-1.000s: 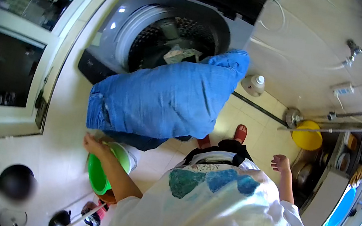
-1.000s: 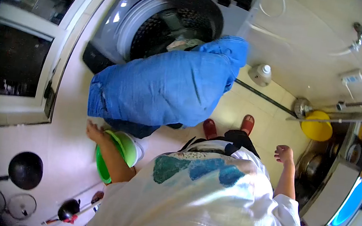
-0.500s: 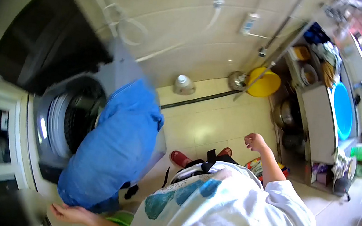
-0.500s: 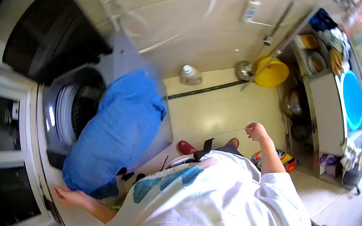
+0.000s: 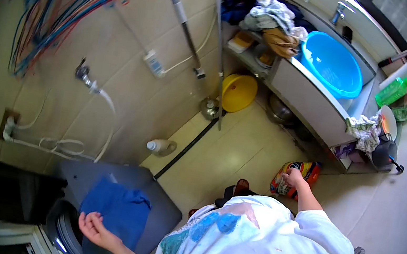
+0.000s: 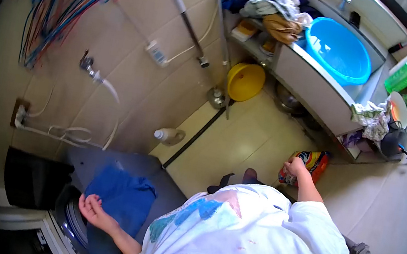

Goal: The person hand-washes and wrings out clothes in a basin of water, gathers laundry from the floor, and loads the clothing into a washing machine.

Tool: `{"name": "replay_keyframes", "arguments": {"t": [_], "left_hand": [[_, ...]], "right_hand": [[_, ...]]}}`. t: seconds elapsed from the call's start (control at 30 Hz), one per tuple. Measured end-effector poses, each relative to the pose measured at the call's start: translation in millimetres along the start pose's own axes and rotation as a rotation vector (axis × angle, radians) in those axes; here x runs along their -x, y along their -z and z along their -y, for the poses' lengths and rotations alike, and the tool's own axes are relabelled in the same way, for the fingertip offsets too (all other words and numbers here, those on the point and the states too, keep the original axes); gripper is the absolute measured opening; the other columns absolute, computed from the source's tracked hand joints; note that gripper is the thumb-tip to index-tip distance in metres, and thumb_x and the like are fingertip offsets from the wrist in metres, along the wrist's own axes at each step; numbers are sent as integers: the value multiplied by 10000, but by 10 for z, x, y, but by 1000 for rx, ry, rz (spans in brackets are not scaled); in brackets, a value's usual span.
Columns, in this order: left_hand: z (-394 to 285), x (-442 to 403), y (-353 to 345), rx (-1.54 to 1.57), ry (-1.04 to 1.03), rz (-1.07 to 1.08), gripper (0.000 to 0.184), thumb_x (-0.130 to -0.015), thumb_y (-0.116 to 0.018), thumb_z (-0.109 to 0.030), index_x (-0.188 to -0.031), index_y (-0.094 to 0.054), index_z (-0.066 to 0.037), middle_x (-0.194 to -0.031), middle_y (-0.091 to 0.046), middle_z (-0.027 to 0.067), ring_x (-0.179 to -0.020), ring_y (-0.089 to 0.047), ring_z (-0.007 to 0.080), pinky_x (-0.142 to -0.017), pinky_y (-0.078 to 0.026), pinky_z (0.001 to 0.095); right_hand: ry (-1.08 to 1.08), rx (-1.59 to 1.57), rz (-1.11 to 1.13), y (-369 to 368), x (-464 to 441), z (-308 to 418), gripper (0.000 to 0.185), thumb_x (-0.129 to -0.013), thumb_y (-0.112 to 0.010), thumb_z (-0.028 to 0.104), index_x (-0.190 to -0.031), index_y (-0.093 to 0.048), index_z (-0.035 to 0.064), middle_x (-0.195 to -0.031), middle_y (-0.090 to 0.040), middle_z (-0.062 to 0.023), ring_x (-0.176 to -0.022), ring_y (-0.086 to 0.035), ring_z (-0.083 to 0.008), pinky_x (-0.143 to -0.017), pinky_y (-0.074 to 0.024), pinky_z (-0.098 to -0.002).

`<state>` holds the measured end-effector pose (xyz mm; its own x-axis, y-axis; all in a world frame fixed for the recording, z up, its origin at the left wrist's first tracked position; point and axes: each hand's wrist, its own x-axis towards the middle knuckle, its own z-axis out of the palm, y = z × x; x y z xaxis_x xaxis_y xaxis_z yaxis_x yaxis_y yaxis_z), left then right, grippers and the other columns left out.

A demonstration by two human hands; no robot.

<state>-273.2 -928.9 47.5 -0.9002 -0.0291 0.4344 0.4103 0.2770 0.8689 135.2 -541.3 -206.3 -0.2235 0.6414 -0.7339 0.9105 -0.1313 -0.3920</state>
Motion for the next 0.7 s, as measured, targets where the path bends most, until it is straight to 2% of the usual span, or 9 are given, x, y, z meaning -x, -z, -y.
{"name": "replay_keyframes", "arguments": {"t": [0.1,0.2,0.23,0.3,0.37,0.47,0.5,0.6,0.7], "left_hand": [[-113,122,-594,42,-8,388,257,-857,-531,-12,-1111,-494,1,-830,-556,31,-755,-516,92,-695,-427,208],[-251,176,-1062,-187,-126,718,158,-796,-599,-4,-953,-594,-11,-790,-569,16,-699,-522,80,-650,-442,211],[-280,182,-1206,-195,-93,788,158,-775,-613,-13,-932,-602,-6,-772,-608,73,-700,-566,134,-673,-466,263],[-322,189,-1500,-179,-127,882,148,-784,-616,-22,-931,-603,-9,-771,-598,30,-700,-550,92,-649,-456,228],[-325,160,-1785,-188,-159,975,156,-781,-618,-27,-936,-605,-12,-773,-604,34,-703,-559,99,-651,-459,235],[-353,75,-2248,-178,-151,1125,166,-776,-623,-36,-939,-603,-12,-776,-607,40,-701,-556,101,-656,-456,242],[-304,31,-2417,-183,-144,1177,181,-769,-622,-51,-944,-595,-9,-791,-618,102,-713,-594,182,-676,-466,285],[-305,-101,-2953,-189,-290,1304,198,-762,-638,-85,-943,-585,-24,-798,-615,102,-731,-598,214,-680,-470,313],[-376,-176,-3424,-127,-288,1383,198,-767,-633,-102,-947,-586,-35,-799,-611,96,-743,-594,219,-683,-469,315]], "right_hand": [[-86,-245,-68,162,-115,-292,242,-841,-556,184,-969,-607,-16,-760,-648,-94,-598,-629,-162,-510,-507,-280],[-102,-336,-105,291,-120,-403,231,-844,-548,170,-968,-598,-18,-724,-638,-94,-562,-607,-158,-479,-493,-280],[-99,-383,-107,303,-147,-469,226,-846,-544,165,-967,-593,-19,-715,-634,-92,-548,-598,-158,-469,-488,-278],[-132,-417,-105,279,-189,-554,214,-849,-540,165,-968,-591,-5,-735,-631,-84,-559,-597,-162,-477,-489,-277],[-158,-564,-169,239,-180,-573,169,-817,-551,151,-818,-607,-8,-660,-603,-66,-511,-561,-161,-450,-451,-280],[-190,-579,-200,242,-152,-601,166,-823,-534,135,-847,-599,-16,-688,-608,-74,-518,-567,-166,-446,-457,-287],[-214,-564,-207,220,-93,-585,170,-823,-530,132,-866,-597,-18,-701,-610,-78,-520,-569,-169,-446,-460,-288],[-304,-624,-231,240,9,-578,181,-827,-535,134,-901,-594,-20,-718,-611,-87,-518,-573,-173,-450,-465,-285],[-351,-638,-213,345,138,-410,210,-833,-549,149,-925,-591,-35,-706,-601,-91,-504,-560,-167,-442,-461,-288]]}}
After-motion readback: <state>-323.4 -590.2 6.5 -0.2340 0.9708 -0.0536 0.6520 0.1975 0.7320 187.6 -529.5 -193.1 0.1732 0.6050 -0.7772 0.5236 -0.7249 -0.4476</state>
